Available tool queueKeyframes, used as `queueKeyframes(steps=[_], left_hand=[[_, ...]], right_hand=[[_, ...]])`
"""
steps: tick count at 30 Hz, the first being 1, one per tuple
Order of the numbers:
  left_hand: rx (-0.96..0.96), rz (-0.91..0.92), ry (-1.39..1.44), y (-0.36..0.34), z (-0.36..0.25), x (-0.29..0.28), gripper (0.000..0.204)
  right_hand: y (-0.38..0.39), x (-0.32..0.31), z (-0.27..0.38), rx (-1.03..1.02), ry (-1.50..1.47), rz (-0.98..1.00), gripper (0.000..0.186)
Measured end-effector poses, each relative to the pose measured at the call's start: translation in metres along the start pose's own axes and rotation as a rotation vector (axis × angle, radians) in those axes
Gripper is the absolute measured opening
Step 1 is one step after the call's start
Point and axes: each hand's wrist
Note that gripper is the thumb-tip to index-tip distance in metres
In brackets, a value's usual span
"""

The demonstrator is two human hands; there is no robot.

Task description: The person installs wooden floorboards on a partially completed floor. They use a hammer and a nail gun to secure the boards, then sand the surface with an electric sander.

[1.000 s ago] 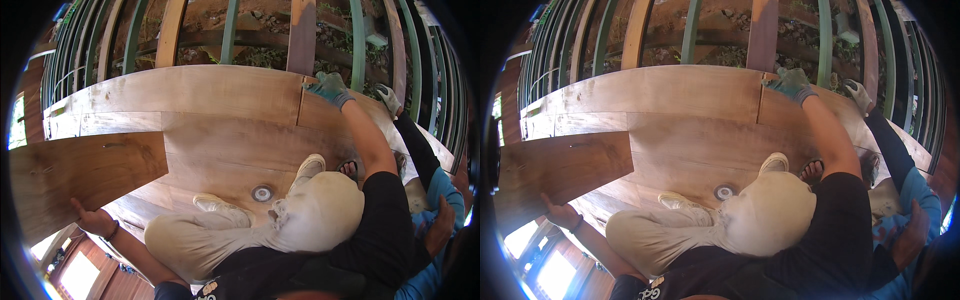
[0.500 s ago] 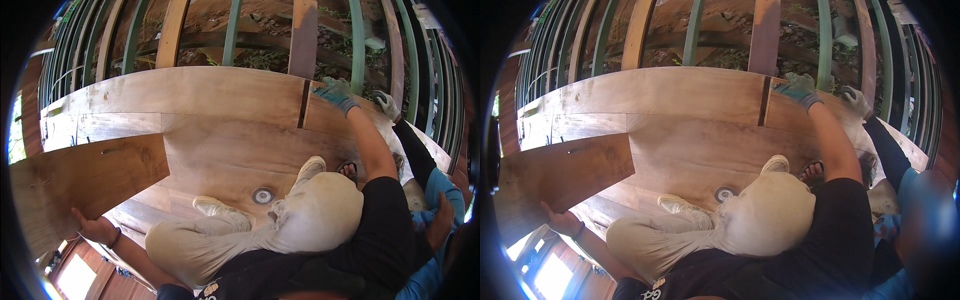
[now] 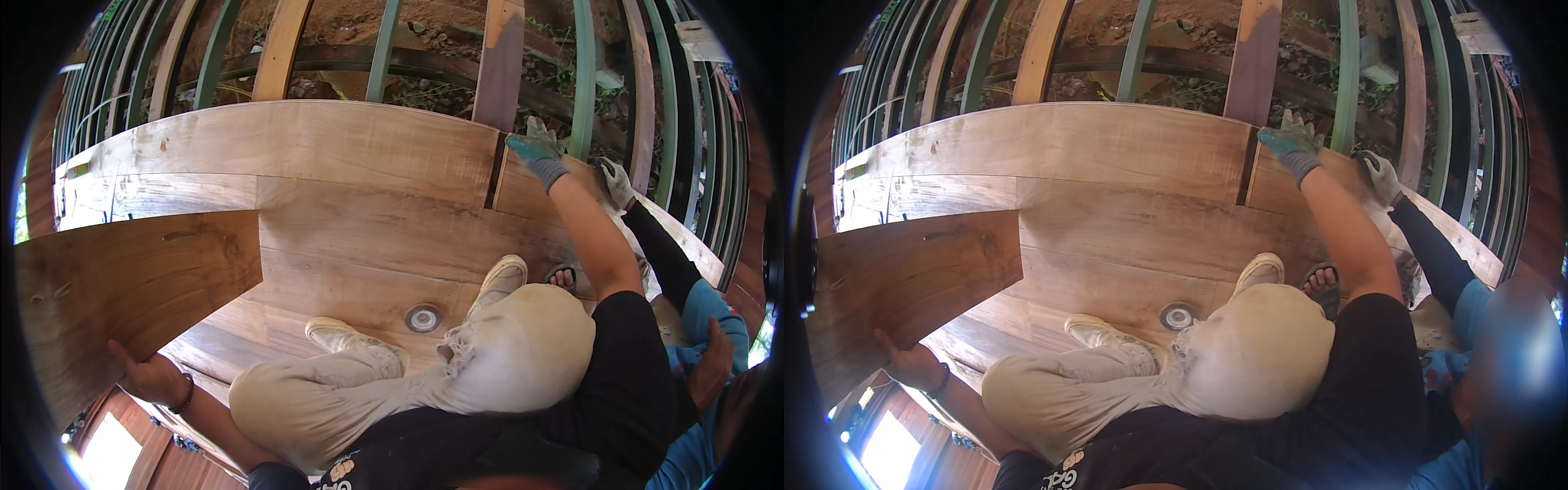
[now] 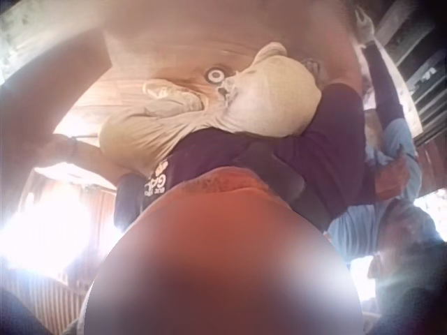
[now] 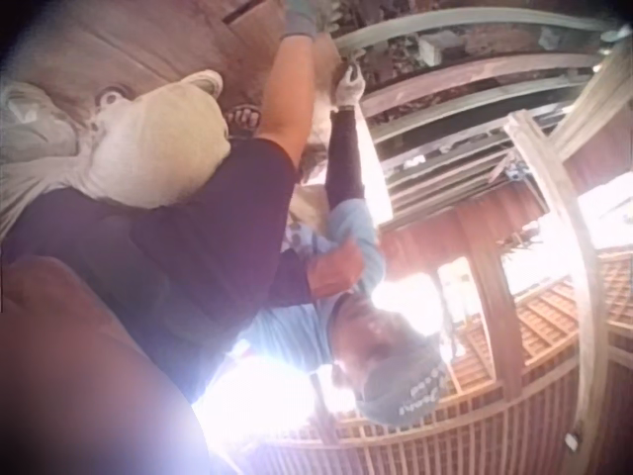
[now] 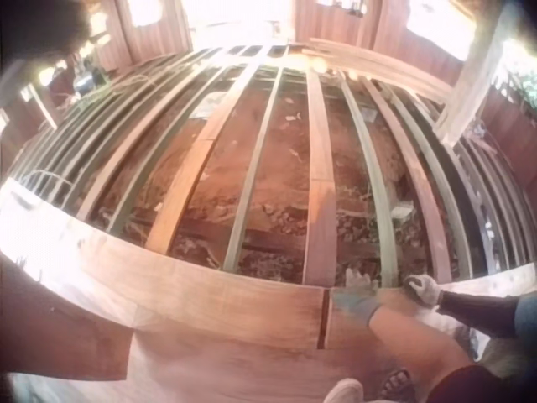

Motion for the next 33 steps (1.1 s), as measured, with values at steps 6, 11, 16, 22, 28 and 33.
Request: queueKeyframes(steps=[6, 11, 16, 22, 28, 33], left_hand=[[0.238, 0.101, -0.315, -0.010, -0.003, 0.004, 0.049], [0.272, 0.142, -0.528, -0.013, -0.010, 0.001, 0.045], [0.407, 0.356, -0.395, -0.042, -0.005, -0.014, 0.046], [-0.682, 0.437, 0.693, -0.085, -0.048, -0.034, 0.041], [-0.552, 0.780, 0.527, -0.154, -0.107, -0.067, 0.034], [-0.463, 0.953, 0.359, -0.209, -0.140, -0.127, 0.041]], right_hand=[[0.012, 0.004, -0.001, -0.044, 0.057, 0.028, 0.100], [0.043, -0.032, 0.027, -0.003, 0.127, -0.157, 0.093], [0.163, -0.047, 0.075, -0.044, 0.115, -0.275, 0.079], [0.392, -0.043, 0.002, -0.805, -0.146, 0.125, 0.042], [0.602, -0.121, -0.135, -0.250, -0.413, 0.472, 0.057], [0.793, -0.176, -0.207, -0.133, -0.837, 0.408, 0.034]])
Point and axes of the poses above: each hand's wrist, its own y-axis away from the middle knuckle, its own x-axis out of the palm, z = x × y, and after that the axes turned 8 degrees about y, right-handed
